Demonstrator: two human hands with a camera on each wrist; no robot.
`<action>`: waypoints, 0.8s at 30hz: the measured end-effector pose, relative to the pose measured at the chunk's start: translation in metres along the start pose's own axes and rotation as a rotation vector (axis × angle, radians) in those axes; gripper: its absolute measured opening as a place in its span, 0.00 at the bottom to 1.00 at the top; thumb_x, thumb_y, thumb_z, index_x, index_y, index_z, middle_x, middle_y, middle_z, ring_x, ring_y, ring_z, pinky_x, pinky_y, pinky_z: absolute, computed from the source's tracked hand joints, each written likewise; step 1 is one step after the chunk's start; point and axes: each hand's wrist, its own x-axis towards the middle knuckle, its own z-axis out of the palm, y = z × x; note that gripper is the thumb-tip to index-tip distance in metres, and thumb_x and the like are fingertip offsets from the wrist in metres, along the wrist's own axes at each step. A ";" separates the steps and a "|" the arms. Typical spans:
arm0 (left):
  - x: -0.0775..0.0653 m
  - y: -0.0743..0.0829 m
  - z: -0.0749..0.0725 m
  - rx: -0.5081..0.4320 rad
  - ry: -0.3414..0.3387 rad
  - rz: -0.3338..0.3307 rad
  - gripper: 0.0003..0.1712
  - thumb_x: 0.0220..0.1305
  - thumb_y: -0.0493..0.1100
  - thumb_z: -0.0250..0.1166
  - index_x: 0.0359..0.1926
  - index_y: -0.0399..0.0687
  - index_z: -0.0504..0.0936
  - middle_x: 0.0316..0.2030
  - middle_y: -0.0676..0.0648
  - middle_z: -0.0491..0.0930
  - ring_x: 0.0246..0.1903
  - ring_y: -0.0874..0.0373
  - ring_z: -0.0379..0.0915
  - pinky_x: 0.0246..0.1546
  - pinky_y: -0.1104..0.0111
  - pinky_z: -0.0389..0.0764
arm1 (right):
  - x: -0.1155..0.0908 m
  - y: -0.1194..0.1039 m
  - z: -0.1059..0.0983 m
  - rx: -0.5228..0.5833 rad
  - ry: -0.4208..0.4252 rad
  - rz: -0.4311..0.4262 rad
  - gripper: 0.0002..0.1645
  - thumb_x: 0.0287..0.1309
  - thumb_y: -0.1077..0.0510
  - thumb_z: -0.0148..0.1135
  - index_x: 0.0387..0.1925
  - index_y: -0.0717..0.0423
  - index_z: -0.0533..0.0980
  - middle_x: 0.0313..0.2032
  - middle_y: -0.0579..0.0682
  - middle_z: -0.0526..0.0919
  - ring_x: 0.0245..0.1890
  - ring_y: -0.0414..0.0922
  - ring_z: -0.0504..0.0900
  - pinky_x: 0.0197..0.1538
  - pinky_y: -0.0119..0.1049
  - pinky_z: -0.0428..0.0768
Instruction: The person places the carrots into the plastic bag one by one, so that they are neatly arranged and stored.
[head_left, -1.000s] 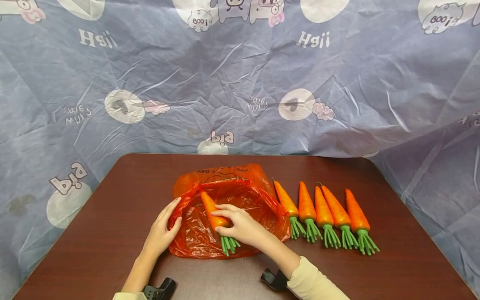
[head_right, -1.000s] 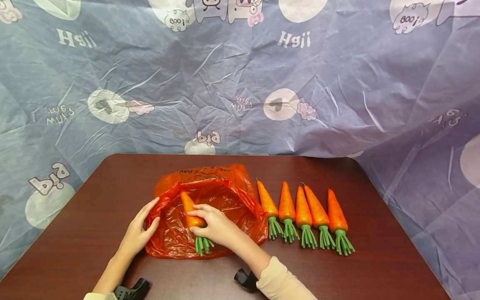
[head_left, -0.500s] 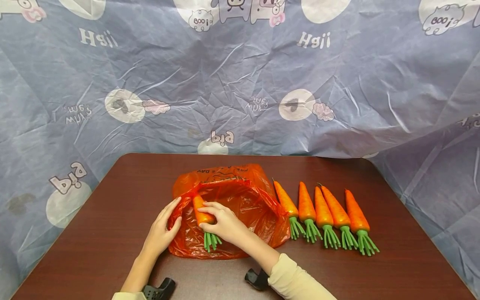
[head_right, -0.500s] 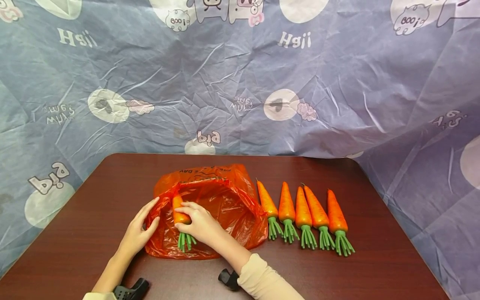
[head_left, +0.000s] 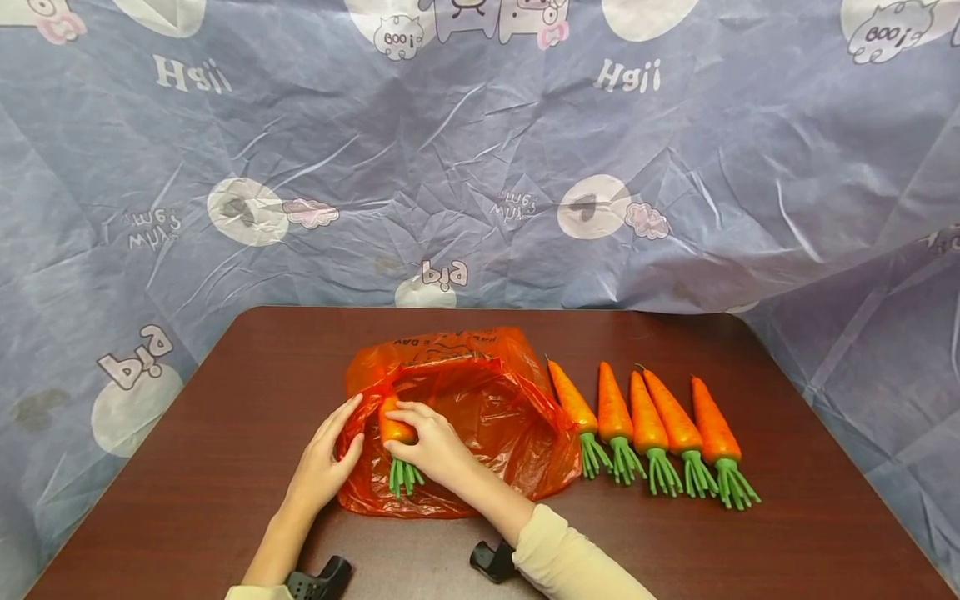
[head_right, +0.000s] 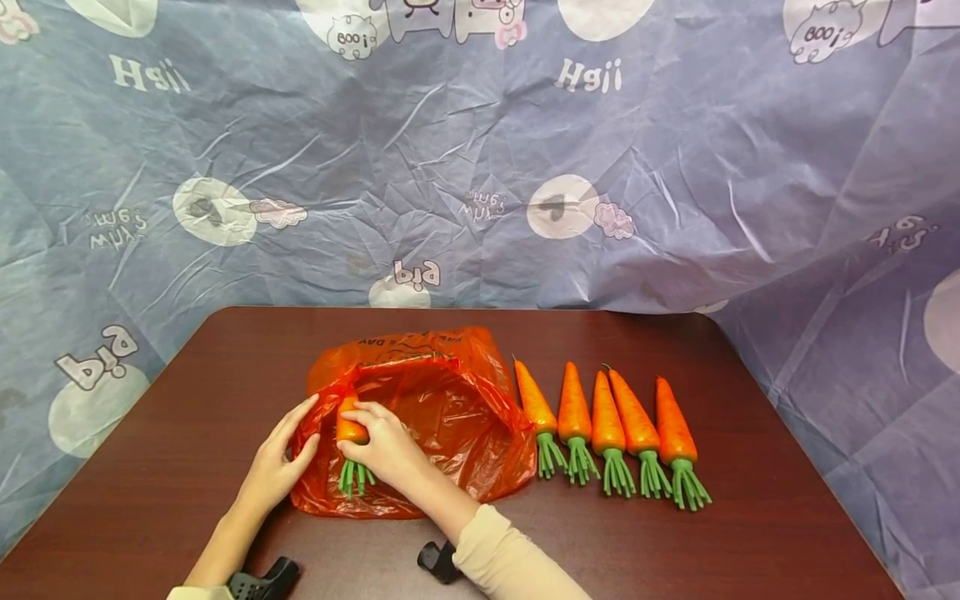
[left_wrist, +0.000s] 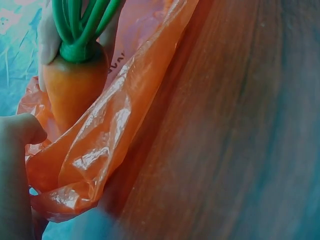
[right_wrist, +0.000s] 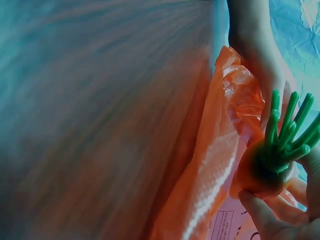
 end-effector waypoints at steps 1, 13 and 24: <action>0.000 0.000 0.000 0.000 0.002 0.001 0.37 0.49 0.29 0.64 0.63 0.50 0.67 0.57 0.40 0.71 0.60 0.76 0.56 0.60 0.89 0.50 | 0.001 0.000 0.001 -0.001 0.005 0.000 0.24 0.51 0.52 0.63 0.52 0.51 0.76 0.58 0.50 0.73 0.56 0.47 0.73 0.55 0.39 0.75; -0.001 0.001 -0.001 -0.006 -0.011 -0.016 0.37 0.50 0.30 0.64 0.63 0.51 0.67 0.57 0.40 0.71 0.60 0.77 0.55 0.59 0.90 0.50 | 0.007 0.001 0.014 0.013 0.032 -0.004 0.24 0.51 0.53 0.64 0.51 0.54 0.76 0.56 0.52 0.74 0.54 0.48 0.75 0.53 0.36 0.76; -0.002 -0.002 0.001 -0.010 -0.001 0.035 0.38 0.48 0.27 0.64 0.63 0.48 0.67 0.56 0.38 0.71 0.59 0.67 0.61 0.60 0.89 0.50 | 0.011 0.001 0.023 0.041 0.080 0.010 0.24 0.49 0.53 0.65 0.50 0.55 0.76 0.55 0.52 0.75 0.53 0.47 0.76 0.51 0.35 0.77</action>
